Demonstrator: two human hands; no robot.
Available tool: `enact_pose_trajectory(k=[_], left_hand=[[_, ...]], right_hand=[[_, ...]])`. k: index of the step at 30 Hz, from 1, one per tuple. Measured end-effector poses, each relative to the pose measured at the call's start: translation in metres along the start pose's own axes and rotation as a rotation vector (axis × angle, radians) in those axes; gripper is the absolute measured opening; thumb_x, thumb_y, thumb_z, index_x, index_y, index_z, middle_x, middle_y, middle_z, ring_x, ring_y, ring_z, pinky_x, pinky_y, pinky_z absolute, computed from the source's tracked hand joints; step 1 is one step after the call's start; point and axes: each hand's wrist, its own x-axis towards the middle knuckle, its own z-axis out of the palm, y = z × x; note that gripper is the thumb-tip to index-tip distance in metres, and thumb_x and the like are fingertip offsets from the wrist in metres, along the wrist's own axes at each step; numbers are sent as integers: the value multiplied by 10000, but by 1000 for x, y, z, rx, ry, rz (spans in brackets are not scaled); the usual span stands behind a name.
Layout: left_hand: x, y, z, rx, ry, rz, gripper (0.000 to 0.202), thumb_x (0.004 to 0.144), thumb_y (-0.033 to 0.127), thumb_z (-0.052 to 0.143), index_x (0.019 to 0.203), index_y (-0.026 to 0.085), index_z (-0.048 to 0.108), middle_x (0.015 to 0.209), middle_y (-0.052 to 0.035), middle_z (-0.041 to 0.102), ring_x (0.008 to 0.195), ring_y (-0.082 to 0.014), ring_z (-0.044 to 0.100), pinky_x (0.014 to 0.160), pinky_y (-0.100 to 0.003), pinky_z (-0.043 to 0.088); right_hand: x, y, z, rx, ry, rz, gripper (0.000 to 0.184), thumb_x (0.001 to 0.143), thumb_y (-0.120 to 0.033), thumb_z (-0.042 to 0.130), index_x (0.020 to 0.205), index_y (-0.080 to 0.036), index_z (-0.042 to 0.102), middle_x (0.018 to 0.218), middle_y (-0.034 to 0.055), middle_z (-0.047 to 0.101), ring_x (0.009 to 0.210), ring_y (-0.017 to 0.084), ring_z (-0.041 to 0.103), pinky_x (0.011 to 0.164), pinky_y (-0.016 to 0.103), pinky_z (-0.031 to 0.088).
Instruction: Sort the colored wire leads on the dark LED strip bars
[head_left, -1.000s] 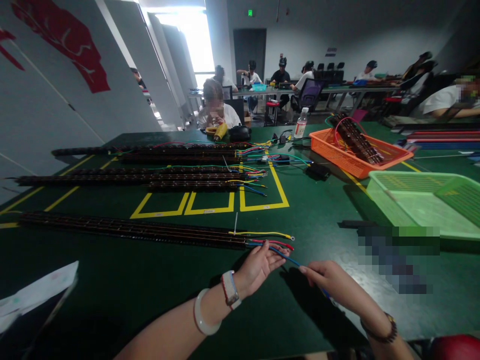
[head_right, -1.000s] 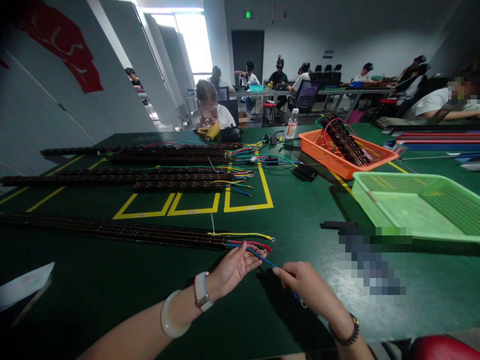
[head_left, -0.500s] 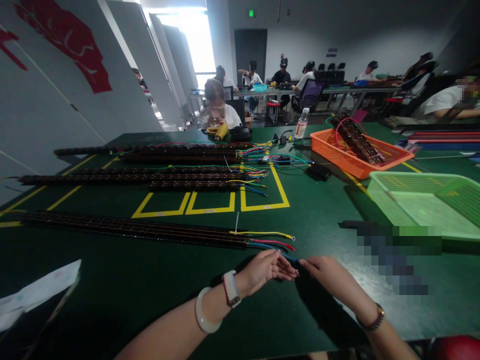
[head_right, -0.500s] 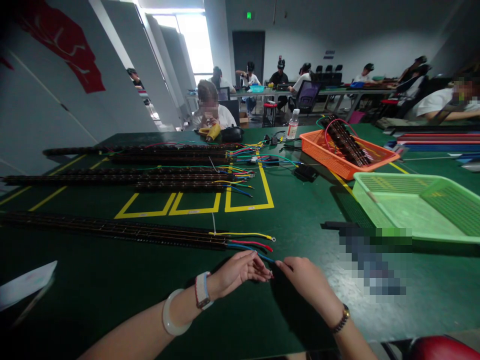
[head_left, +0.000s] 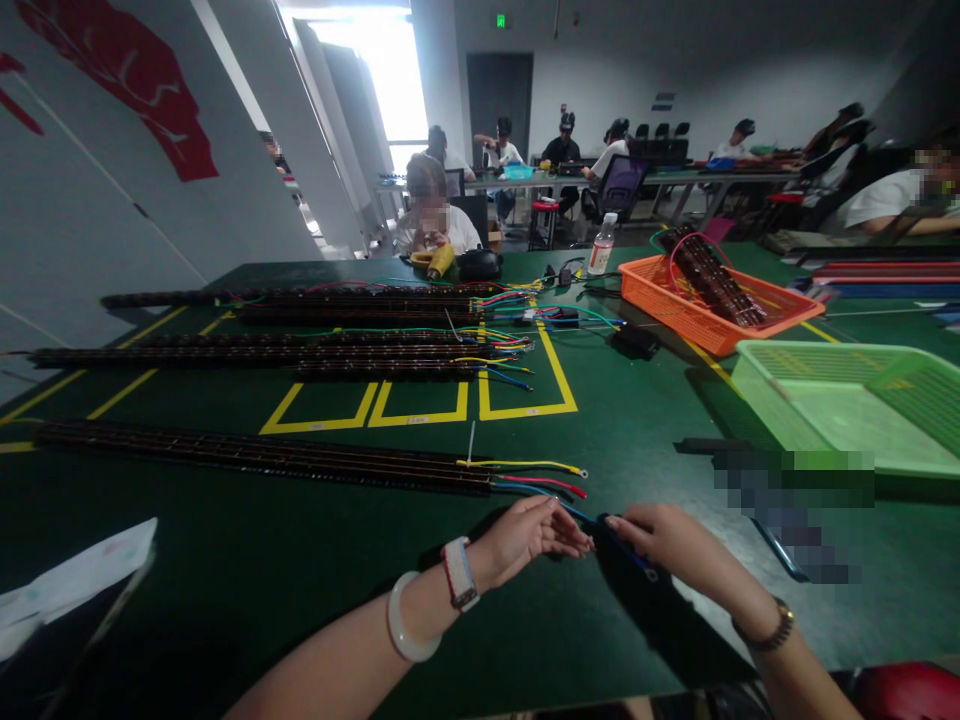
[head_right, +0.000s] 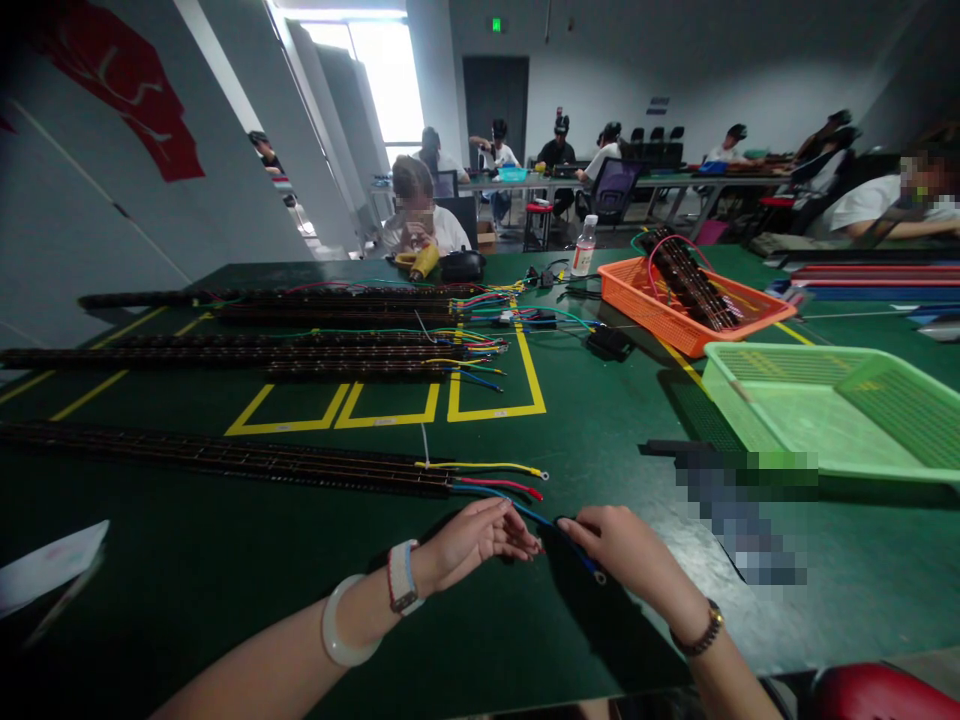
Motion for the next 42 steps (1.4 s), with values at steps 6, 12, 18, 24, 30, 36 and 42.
enact_pose_trajectory(k=[6, 12, 18, 24, 30, 36, 42], left_hand=[[1, -2, 0, -17, 2, 1, 323, 872, 395, 471, 819, 98, 584, 873, -168, 684, 872, -247, 661, 853, -410, 450], [2, -2, 0, 3, 22, -6, 317, 868, 378, 472, 807, 90, 588, 838, -162, 686, 850, -255, 666, 816, -399, 466], [1, 0, 1, 2, 22, -21, 317, 870, 381, 466, 805, 95, 586, 840, -164, 688, 856, -256, 665, 833, -413, 457], [2, 0, -1, -10, 18, -16, 315, 873, 379, 460, 806, 97, 584, 831, -161, 688, 847, -257, 667, 831, -419, 455], [4, -1, -3, -27, 32, -49, 312, 875, 366, 456, 804, 93, 588, 848, -173, 689, 847, -255, 667, 830, -413, 458], [3, 0, -2, -40, 16, -46, 310, 872, 365, 462, 800, 95, 594, 832, -167, 689, 848, -258, 665, 837, -414, 456], [4, 2, -4, -65, -49, -121, 530, 899, 484, 336, 950, 42, 624, 975, -219, 667, 914, -253, 644, 919, -430, 407]], right_hand=[[14, 24, -36, 276, 68, -94, 440, 854, -543, 429, 886, -171, 663, 709, 39, 649, 639, 163, 592, 596, 264, 402], [65, 25, -50, 612, 128, -292, 388, 821, -501, 524, 853, -143, 670, 728, 33, 638, 710, 153, 571, 726, 283, 421], [111, -3, -32, 667, -57, -399, 442, 765, -523, 593, 953, -131, 669, 887, 57, 668, 794, 159, 586, 760, 296, 447], [118, -38, -16, 464, -213, -593, 444, 824, -522, 529, 1040, -156, 656, 990, 55, 675, 871, 165, 601, 787, 281, 456], [113, -44, -4, 154, -142, -728, 415, 863, -489, 502, 779, -129, 692, 658, 9, 638, 609, 106, 518, 706, 248, 398], [110, -43, 3, 41, -77, -798, 354, 868, -402, 533, 659, -139, 647, 609, 0, 586, 621, 106, 498, 719, 244, 364], [100, -47, 6, -175, 182, -826, 218, 835, -293, 583, 674, -162, 648, 655, 18, 596, 673, 134, 481, 683, 273, 312]])
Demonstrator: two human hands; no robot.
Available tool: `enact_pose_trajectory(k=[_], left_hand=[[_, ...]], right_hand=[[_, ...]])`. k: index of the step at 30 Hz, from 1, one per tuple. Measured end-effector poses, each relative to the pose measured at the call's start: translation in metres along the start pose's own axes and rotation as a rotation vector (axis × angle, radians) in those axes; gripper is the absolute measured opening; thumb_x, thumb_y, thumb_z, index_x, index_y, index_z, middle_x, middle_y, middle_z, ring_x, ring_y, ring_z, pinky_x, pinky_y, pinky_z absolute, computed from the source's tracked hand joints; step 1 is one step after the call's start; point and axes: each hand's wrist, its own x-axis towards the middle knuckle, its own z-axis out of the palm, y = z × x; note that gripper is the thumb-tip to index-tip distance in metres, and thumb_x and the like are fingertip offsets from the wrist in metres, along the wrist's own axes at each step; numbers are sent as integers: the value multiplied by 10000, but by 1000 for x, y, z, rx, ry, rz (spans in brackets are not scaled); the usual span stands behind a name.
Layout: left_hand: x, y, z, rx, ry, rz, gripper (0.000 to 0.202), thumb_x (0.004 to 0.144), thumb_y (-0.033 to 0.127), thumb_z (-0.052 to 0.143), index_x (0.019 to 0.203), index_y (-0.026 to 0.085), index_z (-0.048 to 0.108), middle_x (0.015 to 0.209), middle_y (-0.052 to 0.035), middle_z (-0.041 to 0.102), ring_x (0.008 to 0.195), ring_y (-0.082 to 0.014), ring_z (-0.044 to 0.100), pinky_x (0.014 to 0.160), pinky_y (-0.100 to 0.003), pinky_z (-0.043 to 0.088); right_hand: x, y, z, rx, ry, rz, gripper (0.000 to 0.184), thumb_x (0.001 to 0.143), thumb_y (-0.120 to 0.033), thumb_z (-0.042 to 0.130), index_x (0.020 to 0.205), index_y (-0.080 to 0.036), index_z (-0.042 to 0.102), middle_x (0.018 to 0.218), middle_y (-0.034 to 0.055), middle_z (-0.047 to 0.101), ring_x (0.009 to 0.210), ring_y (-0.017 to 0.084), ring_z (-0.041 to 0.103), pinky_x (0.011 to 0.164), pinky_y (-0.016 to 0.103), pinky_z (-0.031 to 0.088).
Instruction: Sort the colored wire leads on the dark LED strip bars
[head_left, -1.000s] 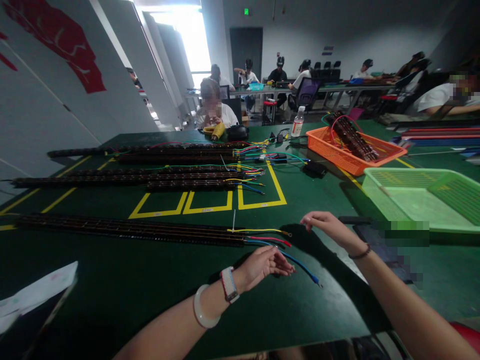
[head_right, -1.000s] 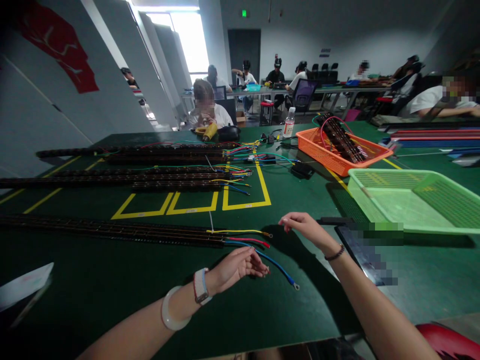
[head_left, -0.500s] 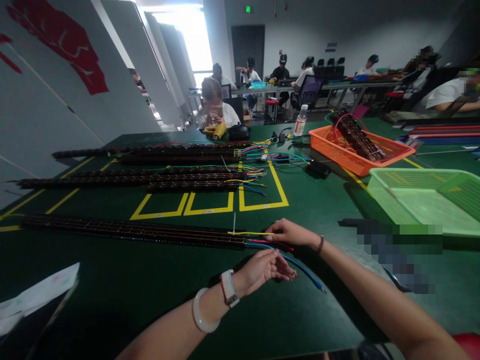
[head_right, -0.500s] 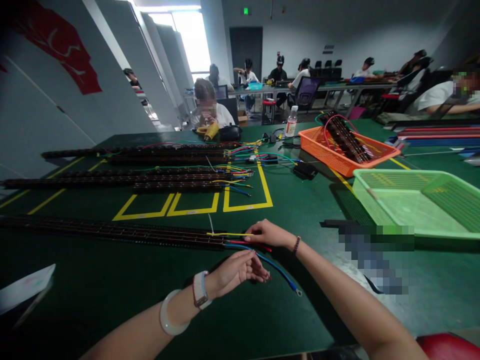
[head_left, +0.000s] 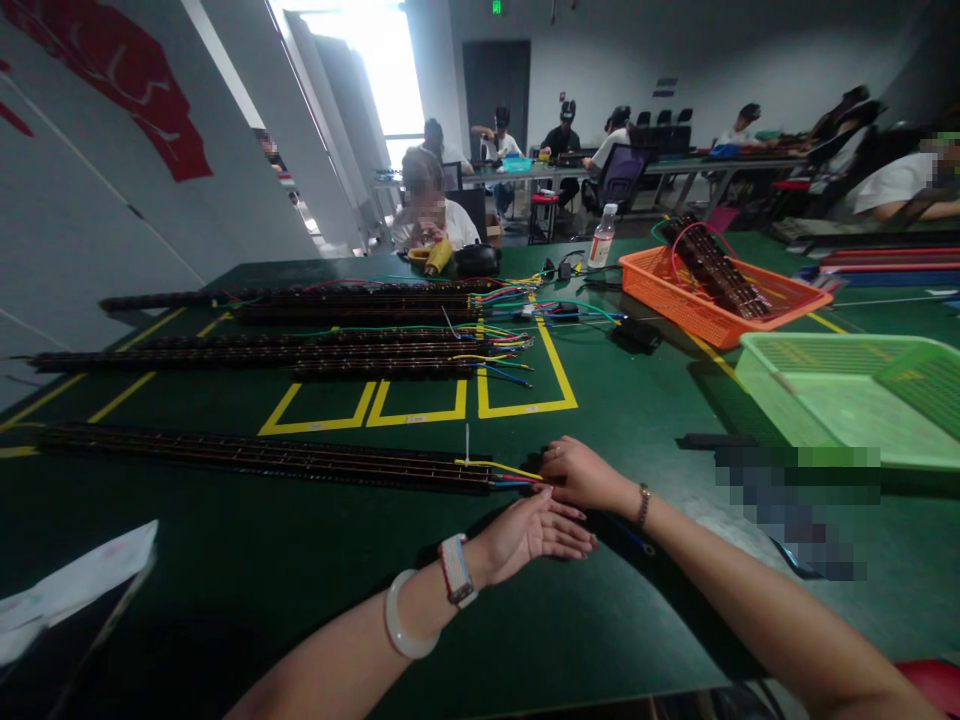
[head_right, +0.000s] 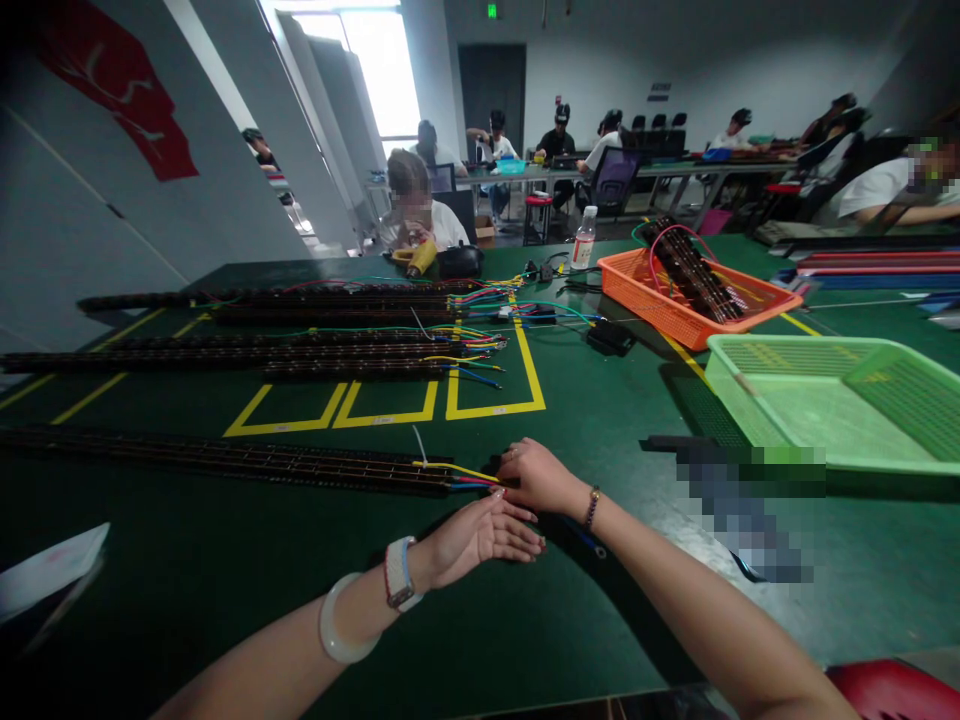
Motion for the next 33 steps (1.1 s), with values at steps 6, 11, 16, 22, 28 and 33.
enact_pose_trajectory(k=[6, 11, 16, 22, 28, 33], left_hand=[[2, -3, 2, -216, 88, 72, 385, 903, 377, 409, 1053, 67, 584, 1072, -180, 640, 1018, -230, 599, 998, -426, 341], [3, -4, 1, -392, 176, 222, 245, 892, 299, 462, 981, 118, 600, 997, -104, 649, 996, -180, 581, 973, -355, 373], [8, -6, -4, -447, 284, 247, 137, 861, 279, 541, 865, 153, 596, 865, -28, 629, 844, -119, 577, 858, -274, 429], [9, -7, -4, -489, 296, 287, 84, 846, 212, 566, 807, 144, 596, 784, 2, 603, 774, -90, 561, 843, -238, 427], [8, -4, -1, -424, 299, 278, 126, 854, 210, 549, 881, 116, 628, 961, -76, 652, 949, -142, 590, 950, -280, 394], [8, -3, -1, -342, 235, 251, 195, 860, 258, 537, 900, 95, 635, 962, -116, 674, 998, -195, 599, 962, -338, 398]], right_hand=[[-6, -19, -3, -368, 74, -66, 146, 854, -220, 537, 759, -175, 638, 674, 28, 580, 674, 156, 434, 670, 318, 267], [-10, -29, 0, -568, 83, -144, 156, 857, -108, 490, 771, -150, 613, 774, 61, 592, 686, 165, 442, 676, 334, 292], [-10, -45, 11, -631, 133, -145, 194, 855, -55, 446, 835, -119, 627, 739, 63, 560, 642, 165, 457, 623, 323, 342], [-15, -69, 26, -709, 143, 25, 311, 797, -1, 391, 1007, -77, 608, 857, 124, 592, 750, 226, 520, 676, 367, 431], [-33, -77, 38, -740, 202, 75, 462, 747, -26, 395, 1187, -58, 531, 1183, 165, 558, 1021, 275, 523, 884, 411, 441], [-50, -84, 6, -406, 191, 119, 354, 844, -147, 462, 1188, -163, 543, 1183, 117, 574, 1023, 238, 540, 883, 410, 453]])
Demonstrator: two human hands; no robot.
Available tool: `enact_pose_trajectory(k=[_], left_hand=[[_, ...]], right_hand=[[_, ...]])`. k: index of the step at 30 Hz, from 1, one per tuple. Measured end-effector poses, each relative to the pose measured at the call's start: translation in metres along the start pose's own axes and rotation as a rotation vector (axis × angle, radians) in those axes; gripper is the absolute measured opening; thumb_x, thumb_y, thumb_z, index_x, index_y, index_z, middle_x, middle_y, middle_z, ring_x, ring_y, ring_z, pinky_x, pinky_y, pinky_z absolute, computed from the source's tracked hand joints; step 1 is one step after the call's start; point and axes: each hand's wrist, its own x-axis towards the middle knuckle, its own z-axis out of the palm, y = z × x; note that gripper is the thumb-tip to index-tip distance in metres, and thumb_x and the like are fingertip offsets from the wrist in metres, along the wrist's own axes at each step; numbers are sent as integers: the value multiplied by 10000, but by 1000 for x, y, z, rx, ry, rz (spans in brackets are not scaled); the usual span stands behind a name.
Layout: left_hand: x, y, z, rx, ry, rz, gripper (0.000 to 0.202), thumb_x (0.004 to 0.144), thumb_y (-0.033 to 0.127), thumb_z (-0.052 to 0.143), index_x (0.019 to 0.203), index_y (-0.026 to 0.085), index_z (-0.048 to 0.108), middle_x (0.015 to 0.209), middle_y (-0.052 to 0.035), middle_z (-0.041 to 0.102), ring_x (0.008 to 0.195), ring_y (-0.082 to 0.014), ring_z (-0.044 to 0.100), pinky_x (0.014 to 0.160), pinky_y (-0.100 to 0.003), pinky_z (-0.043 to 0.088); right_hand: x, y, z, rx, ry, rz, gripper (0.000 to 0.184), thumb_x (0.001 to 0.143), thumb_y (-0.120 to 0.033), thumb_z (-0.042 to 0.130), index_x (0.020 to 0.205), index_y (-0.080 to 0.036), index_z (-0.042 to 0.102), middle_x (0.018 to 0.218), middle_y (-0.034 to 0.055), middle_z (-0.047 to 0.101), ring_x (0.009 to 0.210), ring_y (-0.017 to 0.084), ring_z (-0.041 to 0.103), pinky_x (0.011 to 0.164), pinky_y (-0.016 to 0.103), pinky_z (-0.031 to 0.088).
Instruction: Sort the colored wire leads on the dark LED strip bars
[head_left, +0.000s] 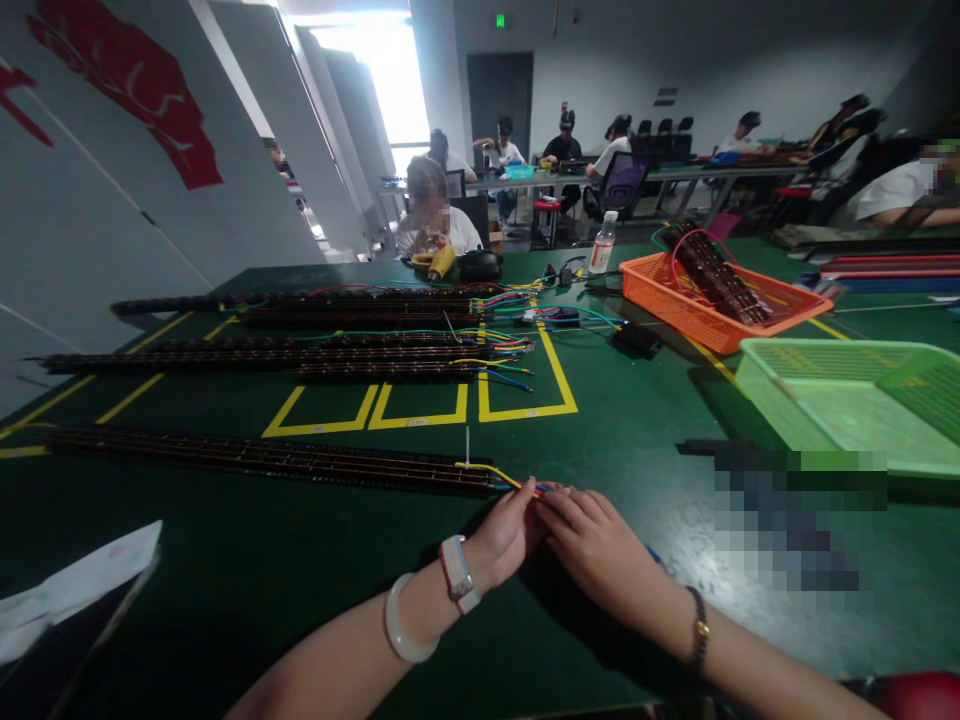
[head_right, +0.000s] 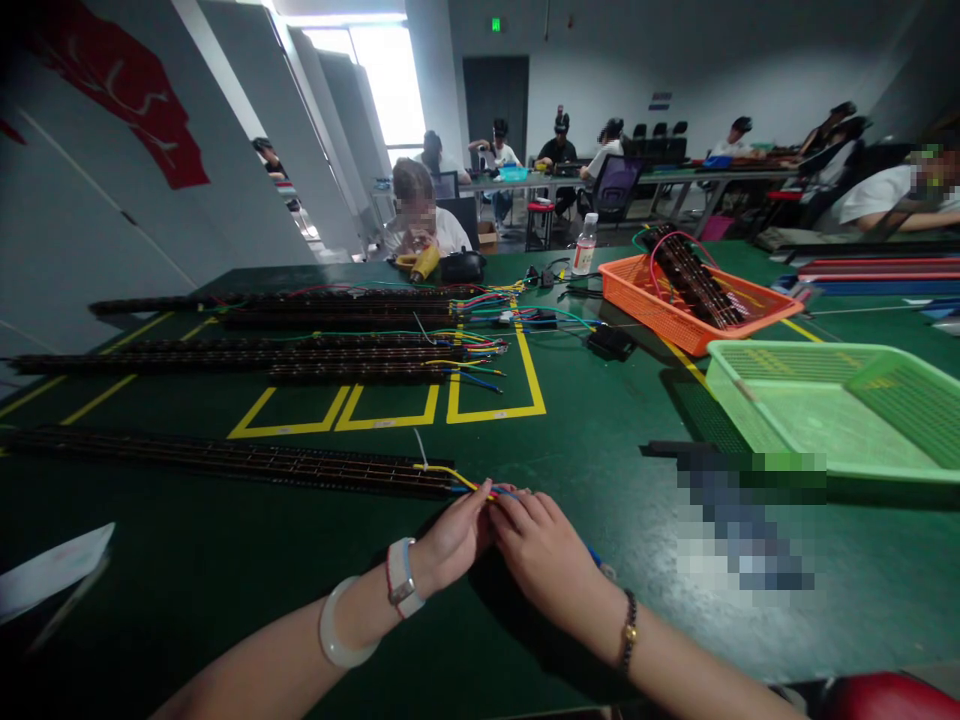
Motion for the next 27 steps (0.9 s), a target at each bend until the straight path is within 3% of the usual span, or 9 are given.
enact_pose_trajectory(k=[5, 8, 14, 18, 27], left_hand=[[-1, 2, 1, 22, -36, -49, 222, 858, 293, 539, 917, 94, 617, 1038, -136, 660, 1016, -203, 603, 991, -352, 382], [-1, 3, 1, 4, -61, -20, 197, 858, 276, 538, 886, 91, 601, 1075, -160, 645, 1051, -212, 593, 1018, -370, 361], [-2, 5, 2, -29, -82, -32, 133, 861, 242, 527, 844, 114, 560, 1124, -174, 623, 1111, -229, 566, 1036, -394, 338], [-3, 3, 2, -30, -79, -23, 133, 866, 246, 518, 816, 125, 539, 1063, -161, 644, 1082, -221, 582, 1027, -382, 342], [-1, 0, -1, 40, -69, -26, 266, 836, 407, 551, 802, 144, 565, 816, -77, 665, 887, -192, 627, 903, -352, 425]], right_hand=[[-17, 17, -31, 212, 3, 135, 186, 906, -235, 456, 1019, -221, 604, 971, 62, 622, 864, 177, 563, 776, 332, 466], [-27, 19, -28, 171, 23, 193, 184, 914, -254, 447, 935, -214, 625, 863, 57, 606, 786, 174, 549, 716, 319, 444], [-33, 8, -1, -58, 28, 277, 262, 903, -360, 455, 813, -193, 635, 794, 74, 552, 728, 208, 514, 648, 346, 408], [-33, 2, 7, -13, -4, 331, 187, 871, -310, 520, 754, -197, 613, 788, 63, 538, 720, 205, 511, 642, 340, 419], [-24, 10, -20, 167, 2, 244, 225, 904, -285, 474, 731, -202, 591, 737, 38, 540, 698, 169, 508, 639, 299, 401]])
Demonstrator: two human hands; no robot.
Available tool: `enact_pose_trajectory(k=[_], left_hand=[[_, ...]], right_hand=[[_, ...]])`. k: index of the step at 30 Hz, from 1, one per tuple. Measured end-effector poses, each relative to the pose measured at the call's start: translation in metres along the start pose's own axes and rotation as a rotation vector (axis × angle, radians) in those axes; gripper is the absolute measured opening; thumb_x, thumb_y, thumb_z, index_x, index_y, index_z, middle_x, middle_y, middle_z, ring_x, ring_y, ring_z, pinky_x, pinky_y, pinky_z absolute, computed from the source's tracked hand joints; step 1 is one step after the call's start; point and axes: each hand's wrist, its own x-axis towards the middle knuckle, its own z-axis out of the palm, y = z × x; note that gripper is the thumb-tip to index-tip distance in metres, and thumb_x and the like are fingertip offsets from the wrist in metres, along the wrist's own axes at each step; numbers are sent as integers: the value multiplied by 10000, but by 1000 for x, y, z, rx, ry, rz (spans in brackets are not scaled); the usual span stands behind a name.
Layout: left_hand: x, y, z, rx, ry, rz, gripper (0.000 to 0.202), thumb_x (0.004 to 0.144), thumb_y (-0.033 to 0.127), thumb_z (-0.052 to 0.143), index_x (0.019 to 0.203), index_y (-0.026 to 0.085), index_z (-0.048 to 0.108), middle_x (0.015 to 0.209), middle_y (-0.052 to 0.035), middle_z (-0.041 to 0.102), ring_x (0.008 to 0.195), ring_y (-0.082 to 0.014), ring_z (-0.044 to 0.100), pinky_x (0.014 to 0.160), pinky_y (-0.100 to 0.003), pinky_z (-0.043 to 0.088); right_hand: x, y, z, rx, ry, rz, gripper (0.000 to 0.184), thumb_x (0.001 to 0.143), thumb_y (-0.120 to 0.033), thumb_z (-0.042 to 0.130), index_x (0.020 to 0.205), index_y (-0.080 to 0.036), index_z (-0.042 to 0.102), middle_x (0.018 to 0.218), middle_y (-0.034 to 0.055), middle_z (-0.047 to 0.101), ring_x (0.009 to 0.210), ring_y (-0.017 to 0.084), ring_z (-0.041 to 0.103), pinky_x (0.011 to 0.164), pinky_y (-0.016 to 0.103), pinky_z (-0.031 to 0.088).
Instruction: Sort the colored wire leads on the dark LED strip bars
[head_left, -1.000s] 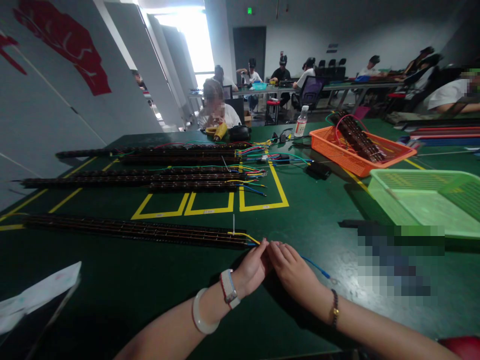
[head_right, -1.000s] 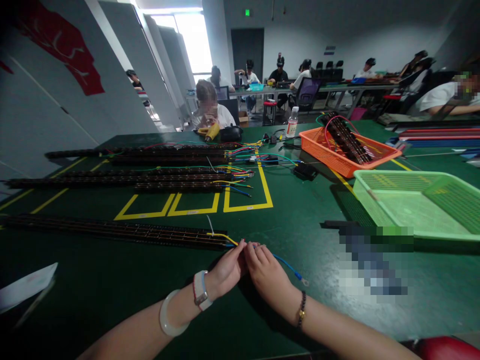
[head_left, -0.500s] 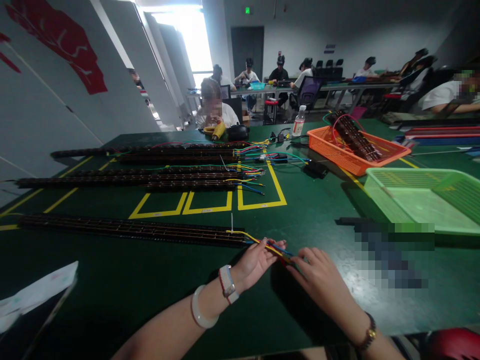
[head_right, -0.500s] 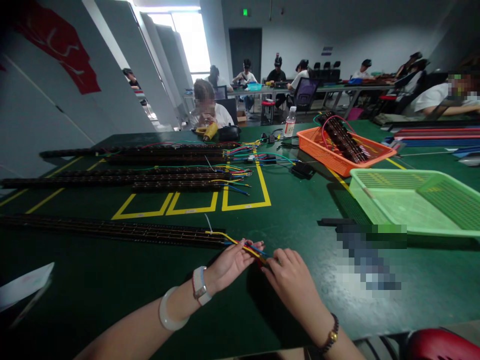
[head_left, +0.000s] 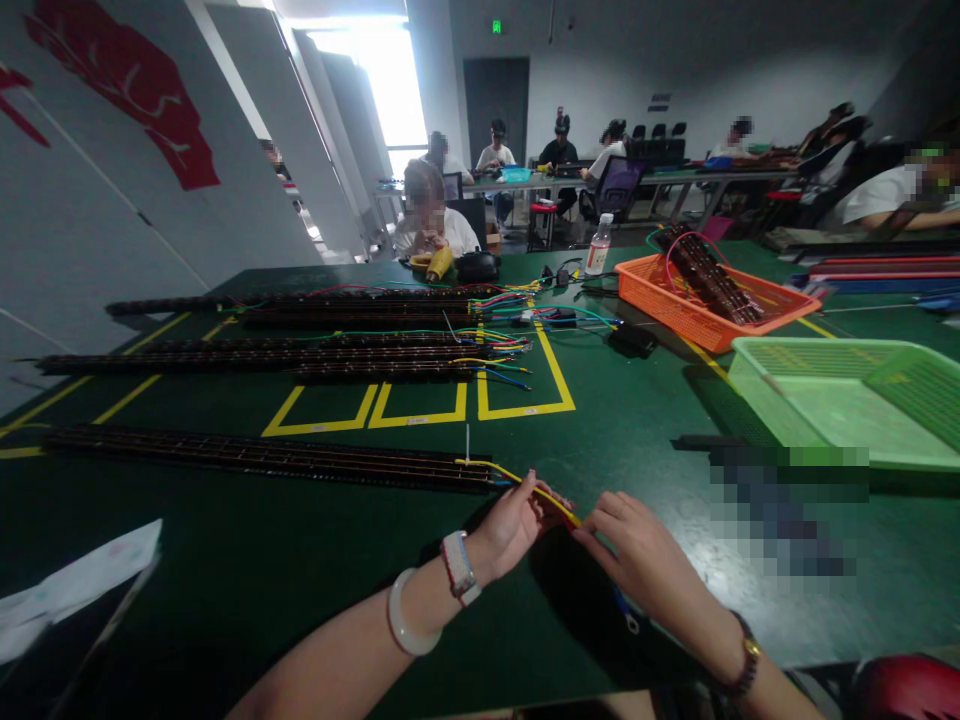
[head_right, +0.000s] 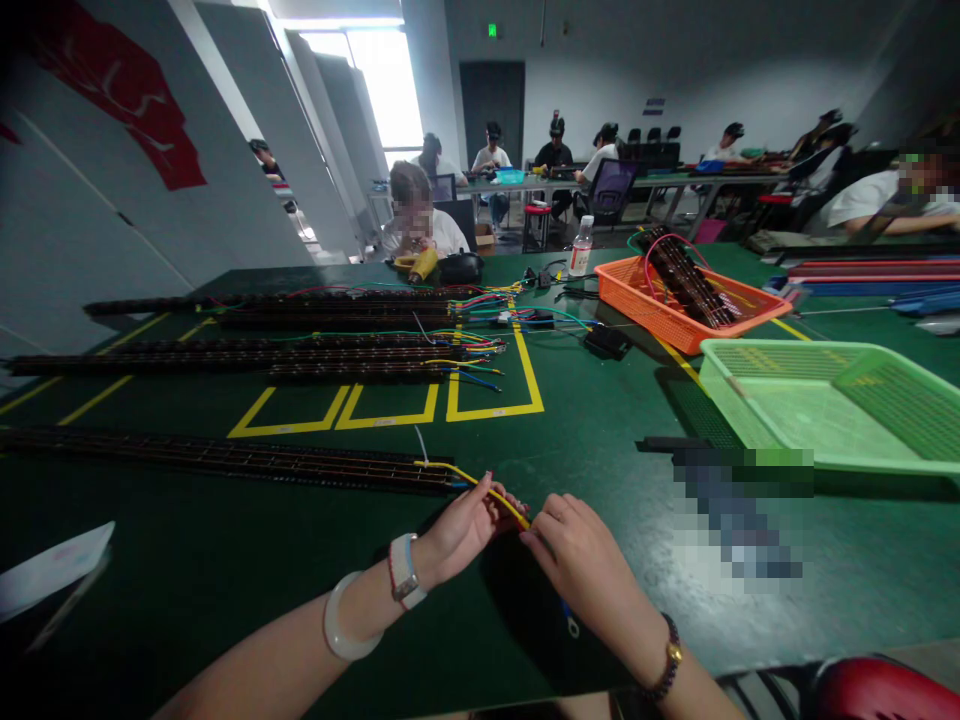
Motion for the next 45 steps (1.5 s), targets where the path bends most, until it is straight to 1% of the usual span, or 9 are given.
enact_pose_trajectory(k=[4, 9, 18, 23, 27, 32, 36, 42, 45], left_hand=[[-3, 2, 5, 24, 20, -16, 350, 840, 484, 504, 812, 144, 585, 797, -67, 652, 855, -172, 614, 866, -324, 438], [-6, 0, 7, 10, 109, 11, 224, 861, 355, 524, 792, 144, 556, 771, -46, 612, 769, -150, 601, 849, -335, 445], [-1, 4, -2, -36, 168, 219, 216, 867, 328, 511, 727, 164, 500, 707, -11, 552, 727, -151, 578, 884, -395, 439], [0, 5, -2, -61, 185, 237, 219, 857, 331, 528, 728, 154, 515, 698, -17, 567, 700, -147, 576, 860, -382, 446], [1, 4, -4, -74, 162, 233, 247, 850, 363, 535, 728, 148, 531, 698, -28, 585, 708, -159, 588, 876, -401, 439], [-2, 8, 0, -53, 163, 220, 264, 864, 375, 506, 744, 143, 546, 725, -54, 614, 752, -181, 609, 883, -397, 430], [-5, 11, 5, -24, 193, 201, 290, 874, 389, 481, 759, 134, 556, 756, -74, 625, 769, -183, 610, 829, -357, 444], [-4, 9, 1, -10, 232, 154, 315, 862, 440, 483, 809, 140, 564, 825, -83, 633, 808, -178, 601, 789, -320, 449], [-3, 8, -1, -25, 245, 168, 300, 863, 432, 486, 817, 146, 562, 807, -69, 624, 798, -167, 591, 806, -315, 444]], right_hand=[[17, 15, -16, -162, 55, -46, 272, 933, -268, 421, 756, -196, 614, 730, 47, 543, 701, 177, 489, 654, 311, 351], [47, 36, -23, -322, 93, -104, 299, 945, -254, 409, 750, -178, 622, 723, 48, 545, 704, 175, 471, 675, 314, 309], [84, 58, 17, -411, 43, -232, 229, 925, -183, 448, 780, -167, 625, 744, 49, 563, 695, 165, 454, 662, 300, 277], [97, 69, 40, -398, -7, -241, 221, 915, -207, 479, 767, -158, 636, 761, 53, 589, 684, 162, 466, 651, 305, 278], [98, 75, 48, -331, -40, -193, 205, 920, -261, 483, 883, -184, 669, 767, 46, 608, 719, 167, 495, 661, 300, 294], [90, 81, 50, -211, -45, -208, 225, 901, -304, 518, 1064, -213, 643, 879, 48, 637, 795, 172, 521, 708, 289, 340], [79, 76, 39, -65, 38, -227, 285, 920, -354, 470, 1075, -166, 618, 896, 69, 637, 810, 166, 524, 744, 287, 364], [64, 53, 17, 10, 65, -596, 451, 884, -547, 414, 710, -167, 586, 654, 39, 551, 663, 159, 460, 672, 317, 322], [63, 41, 19, -63, 36, -703, 484, 849, -607, 425, 657, -179, 542, 600, 11, 507, 596, 142, 408, 614, 311, 270]])
